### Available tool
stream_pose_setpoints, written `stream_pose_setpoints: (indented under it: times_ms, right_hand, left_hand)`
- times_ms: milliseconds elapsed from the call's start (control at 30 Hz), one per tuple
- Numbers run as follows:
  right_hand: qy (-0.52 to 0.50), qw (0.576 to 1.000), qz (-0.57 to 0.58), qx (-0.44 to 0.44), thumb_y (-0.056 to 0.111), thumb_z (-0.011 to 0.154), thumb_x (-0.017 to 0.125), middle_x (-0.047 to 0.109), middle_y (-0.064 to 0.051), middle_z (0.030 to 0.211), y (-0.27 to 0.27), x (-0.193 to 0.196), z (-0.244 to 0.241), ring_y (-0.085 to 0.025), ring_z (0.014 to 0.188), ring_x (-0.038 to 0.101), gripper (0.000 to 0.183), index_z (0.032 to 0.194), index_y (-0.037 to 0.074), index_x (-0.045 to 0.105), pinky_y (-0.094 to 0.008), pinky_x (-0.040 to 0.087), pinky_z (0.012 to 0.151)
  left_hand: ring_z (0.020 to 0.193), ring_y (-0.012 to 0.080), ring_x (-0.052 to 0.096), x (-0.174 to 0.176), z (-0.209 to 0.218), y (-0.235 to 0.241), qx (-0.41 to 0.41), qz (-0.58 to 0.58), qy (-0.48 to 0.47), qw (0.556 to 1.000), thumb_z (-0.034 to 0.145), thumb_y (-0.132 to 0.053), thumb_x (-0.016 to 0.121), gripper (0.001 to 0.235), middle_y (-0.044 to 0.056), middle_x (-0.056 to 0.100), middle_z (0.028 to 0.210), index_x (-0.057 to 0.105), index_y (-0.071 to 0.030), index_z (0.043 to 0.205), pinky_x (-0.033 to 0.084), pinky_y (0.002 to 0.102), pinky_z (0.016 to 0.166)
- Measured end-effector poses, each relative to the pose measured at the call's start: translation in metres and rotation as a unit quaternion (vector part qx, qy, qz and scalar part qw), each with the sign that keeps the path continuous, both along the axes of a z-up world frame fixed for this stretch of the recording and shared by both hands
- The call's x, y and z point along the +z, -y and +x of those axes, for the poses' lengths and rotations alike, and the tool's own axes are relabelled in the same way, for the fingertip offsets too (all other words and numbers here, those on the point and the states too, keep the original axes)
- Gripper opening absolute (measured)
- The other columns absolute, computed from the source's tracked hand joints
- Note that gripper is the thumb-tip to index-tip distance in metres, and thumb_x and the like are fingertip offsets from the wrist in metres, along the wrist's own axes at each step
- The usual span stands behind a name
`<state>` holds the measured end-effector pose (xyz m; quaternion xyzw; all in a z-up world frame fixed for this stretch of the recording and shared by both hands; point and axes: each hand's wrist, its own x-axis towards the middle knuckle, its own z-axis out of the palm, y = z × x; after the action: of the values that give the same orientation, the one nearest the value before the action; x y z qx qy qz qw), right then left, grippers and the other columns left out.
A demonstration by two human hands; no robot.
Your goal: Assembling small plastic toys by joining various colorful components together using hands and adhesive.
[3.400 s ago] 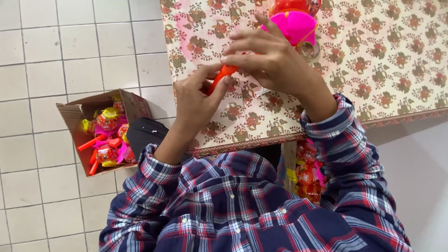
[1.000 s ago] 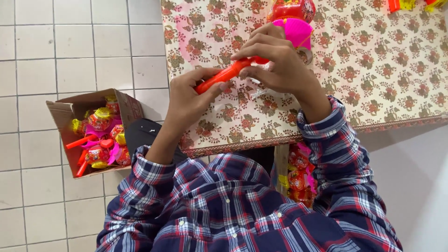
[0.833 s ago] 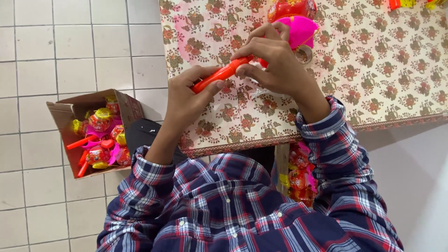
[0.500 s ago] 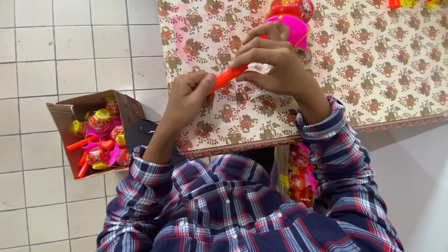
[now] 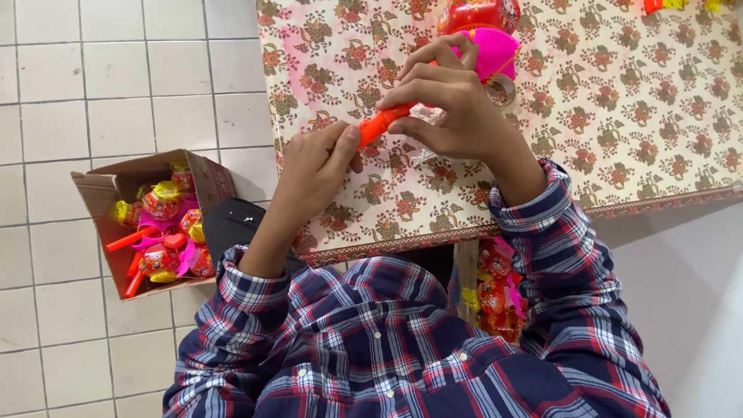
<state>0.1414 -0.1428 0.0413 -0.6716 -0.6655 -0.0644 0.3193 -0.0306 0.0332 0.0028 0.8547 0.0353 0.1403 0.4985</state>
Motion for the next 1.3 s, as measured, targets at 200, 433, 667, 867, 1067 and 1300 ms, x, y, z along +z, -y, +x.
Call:
stream_pose_setpoints:
  times_ms: [200, 433, 667, 867, 1067, 1300]
  right_hand:
    - [-0.001, 1.000, 0.001, 0.003, 0.029, 0.097, 0.084, 0.074, 0.002, 0.108, 0.000, 0.000, 0.001, -0.028, 0.110, 0.060, 0.024, 0.113, 0.013, 0.076, -0.047, 0.022, 0.110]
    - [0.025, 1.000, 0.012, 0.001, 0.036, 0.095, 0.081, 0.076, 0.001, 0.100, -0.002, -0.003, 0.003, -0.026, 0.109, 0.063, 0.026, 0.109, 0.014, 0.078, -0.045, 0.021, 0.108]
    - [0.018, 1.000, 0.003, 0.012, 0.033, 0.096, 0.079, 0.076, 0.001, 0.099, -0.001, -0.008, 0.005, -0.026, 0.109, 0.063, 0.022, 0.110, 0.017, 0.076, -0.048, 0.019, 0.110]
    - [0.004, 1.000, 0.021, 0.002, 0.037, 0.096, 0.077, 0.072, 0.002, 0.092, -0.005, -0.007, 0.000, -0.023, 0.105, 0.062, 0.023, 0.105, 0.016, 0.077, -0.050, 0.023, 0.106]
    - [-0.018, 0.998, 0.055, 0.011, 0.033, 0.094, 0.080, 0.070, 0.000, 0.091, -0.009, -0.008, -0.006, -0.022, 0.103, 0.061, 0.021, 0.104, 0.016, 0.076, -0.049, 0.027, 0.101]
    - [0.007, 0.998, 0.056, -0.007, 0.043, 0.093, 0.078, 0.068, 0.002, 0.080, -0.008, -0.014, -0.005, -0.019, 0.099, 0.062, 0.027, 0.094, 0.016, 0.077, -0.050, 0.027, 0.103]
  left_hand:
    - [0.060, 0.0139, 0.059, -0.006, 0.001, -0.002, 0.026, -0.007, -0.007, 1.000, 0.095, -0.028, 0.075, 0.026, 0.003, 0.073, 0.084, 0.068, -0.010, 0.114, 0.044, 0.031, 0.058]
    - [0.055, 0.0151, 0.058, 0.002, 0.002, 0.002, 0.011, 0.009, -0.024, 1.000, 0.099, -0.040, 0.063, 0.032, 0.004, 0.077, 0.082, 0.060, -0.011, 0.112, 0.039, 0.032, 0.055]
    - [0.057, 0.0115, 0.059, 0.000, 0.002, 0.000, 0.001, 0.018, -0.011, 1.000, 0.103, -0.038, 0.052, 0.032, -0.001, 0.072, 0.076, 0.070, -0.011, 0.106, 0.041, 0.029, 0.052]
    - [0.077, 0.0253, 0.073, -0.002, 0.001, 0.001, 0.030, -0.009, -0.026, 0.999, 0.092, -0.035, 0.077, 0.034, 0.009, 0.075, 0.088, 0.067, -0.013, 0.115, 0.057, 0.037, 0.068]
    - [0.059, 0.0256, 0.069, -0.017, 0.003, -0.003, 0.003, 0.006, -0.048, 0.999, 0.109, -0.046, 0.041, 0.047, 0.003, 0.070, 0.062, 0.075, -0.015, 0.100, 0.055, 0.037, 0.062]
    - [0.080, 0.0302, 0.071, -0.014, 0.003, -0.003, 0.034, -0.053, -0.008, 0.998, 0.085, -0.034, 0.085, 0.037, 0.012, 0.071, 0.082, 0.067, -0.007, 0.102, 0.058, 0.038, 0.067]
